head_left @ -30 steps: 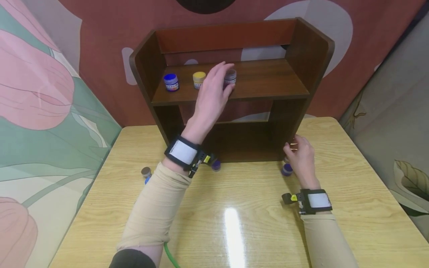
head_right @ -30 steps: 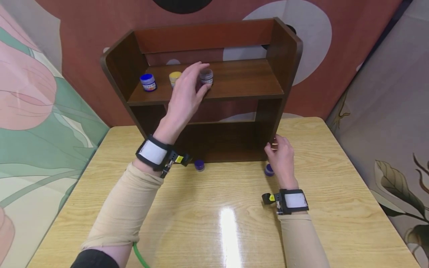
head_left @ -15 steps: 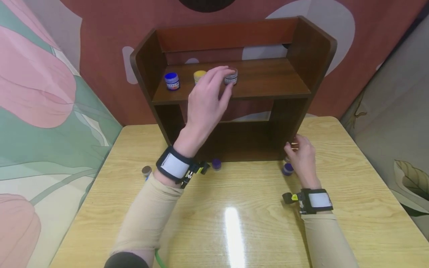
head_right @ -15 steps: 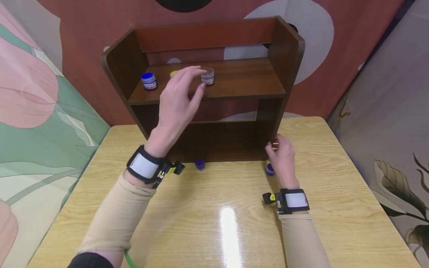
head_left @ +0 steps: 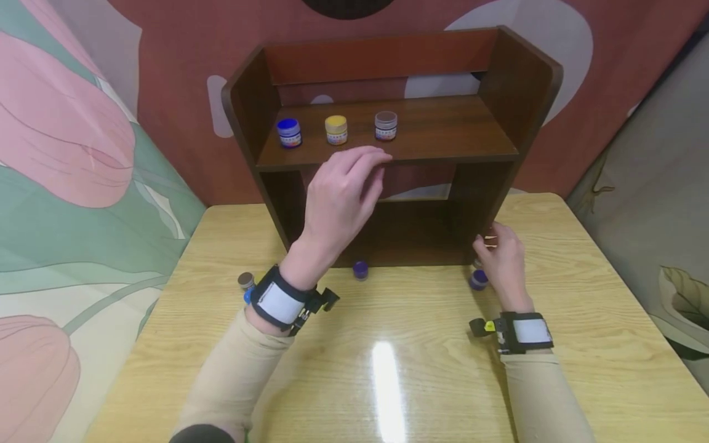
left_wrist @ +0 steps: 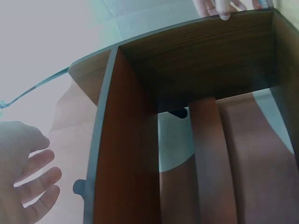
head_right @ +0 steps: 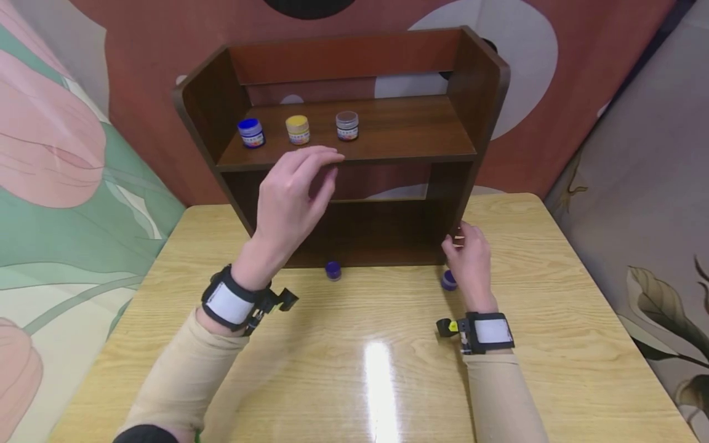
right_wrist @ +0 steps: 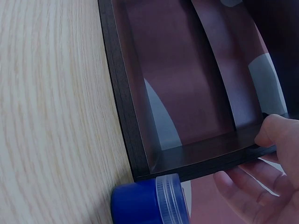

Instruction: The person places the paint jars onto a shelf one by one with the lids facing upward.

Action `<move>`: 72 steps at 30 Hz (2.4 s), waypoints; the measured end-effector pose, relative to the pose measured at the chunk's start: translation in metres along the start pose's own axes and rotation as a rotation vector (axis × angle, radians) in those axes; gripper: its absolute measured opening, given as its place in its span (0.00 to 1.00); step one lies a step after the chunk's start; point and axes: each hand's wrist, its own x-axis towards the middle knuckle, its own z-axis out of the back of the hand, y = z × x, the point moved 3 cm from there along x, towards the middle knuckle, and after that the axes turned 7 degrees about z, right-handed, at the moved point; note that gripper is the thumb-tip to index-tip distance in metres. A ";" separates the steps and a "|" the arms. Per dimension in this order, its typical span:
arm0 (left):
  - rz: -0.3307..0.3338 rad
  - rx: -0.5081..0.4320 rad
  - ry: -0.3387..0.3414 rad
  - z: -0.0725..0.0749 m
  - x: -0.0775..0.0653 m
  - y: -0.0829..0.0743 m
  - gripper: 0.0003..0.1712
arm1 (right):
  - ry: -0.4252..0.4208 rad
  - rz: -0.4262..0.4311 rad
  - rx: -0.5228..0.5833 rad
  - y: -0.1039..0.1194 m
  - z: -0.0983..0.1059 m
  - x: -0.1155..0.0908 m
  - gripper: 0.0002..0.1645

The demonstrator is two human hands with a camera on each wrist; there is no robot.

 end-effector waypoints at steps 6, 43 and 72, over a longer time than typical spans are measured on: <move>-0.022 0.074 0.096 -0.007 -0.025 0.004 0.11 | -0.002 -0.004 -0.005 -0.001 0.001 0.000 0.16; 0.195 0.003 0.810 -0.097 -0.162 0.057 0.20 | -0.004 -0.002 -0.028 -0.003 -0.001 0.001 0.16; 0.209 0.055 0.737 -0.105 -0.164 0.079 0.12 | -0.003 -0.010 -0.026 -0.001 0.000 0.002 0.16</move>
